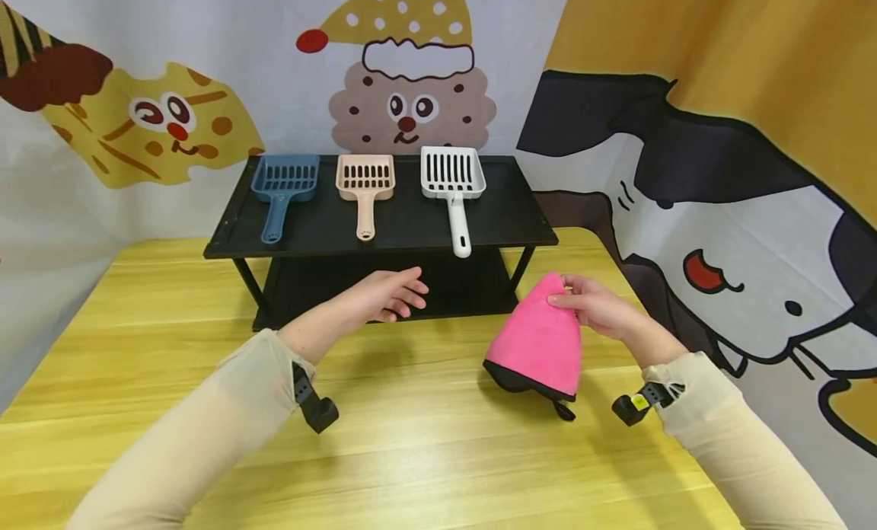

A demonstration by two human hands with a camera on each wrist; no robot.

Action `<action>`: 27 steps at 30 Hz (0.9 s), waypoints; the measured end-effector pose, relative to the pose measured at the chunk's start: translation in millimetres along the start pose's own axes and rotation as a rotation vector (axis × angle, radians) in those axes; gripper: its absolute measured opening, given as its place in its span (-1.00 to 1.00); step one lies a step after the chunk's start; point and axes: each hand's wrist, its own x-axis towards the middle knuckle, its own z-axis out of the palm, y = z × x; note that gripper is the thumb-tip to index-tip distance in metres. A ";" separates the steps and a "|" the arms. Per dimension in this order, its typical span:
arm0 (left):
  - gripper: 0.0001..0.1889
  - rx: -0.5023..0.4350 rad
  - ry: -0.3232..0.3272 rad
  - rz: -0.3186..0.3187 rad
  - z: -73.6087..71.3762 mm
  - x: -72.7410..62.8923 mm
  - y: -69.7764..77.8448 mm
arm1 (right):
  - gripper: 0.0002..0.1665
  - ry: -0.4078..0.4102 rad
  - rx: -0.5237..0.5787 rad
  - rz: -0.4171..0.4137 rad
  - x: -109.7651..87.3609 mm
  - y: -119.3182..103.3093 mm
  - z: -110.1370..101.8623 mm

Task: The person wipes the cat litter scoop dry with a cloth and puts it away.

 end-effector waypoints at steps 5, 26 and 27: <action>-0.45 -0.007 0.045 -0.012 -16.8 -8.6 -9.9 | -0.72 0.005 -0.033 0.033 3.0 -2.9 2.5; -0.42 0.034 0.115 -0.009 -47.2 -27.9 -29.6 | -0.31 0.412 -1.334 -0.053 19.9 60.3 65.2; -0.42 0.044 0.120 -0.010 -48.3 -28.6 -30.1 | -0.31 0.405 -1.355 -0.045 20.4 62.9 66.2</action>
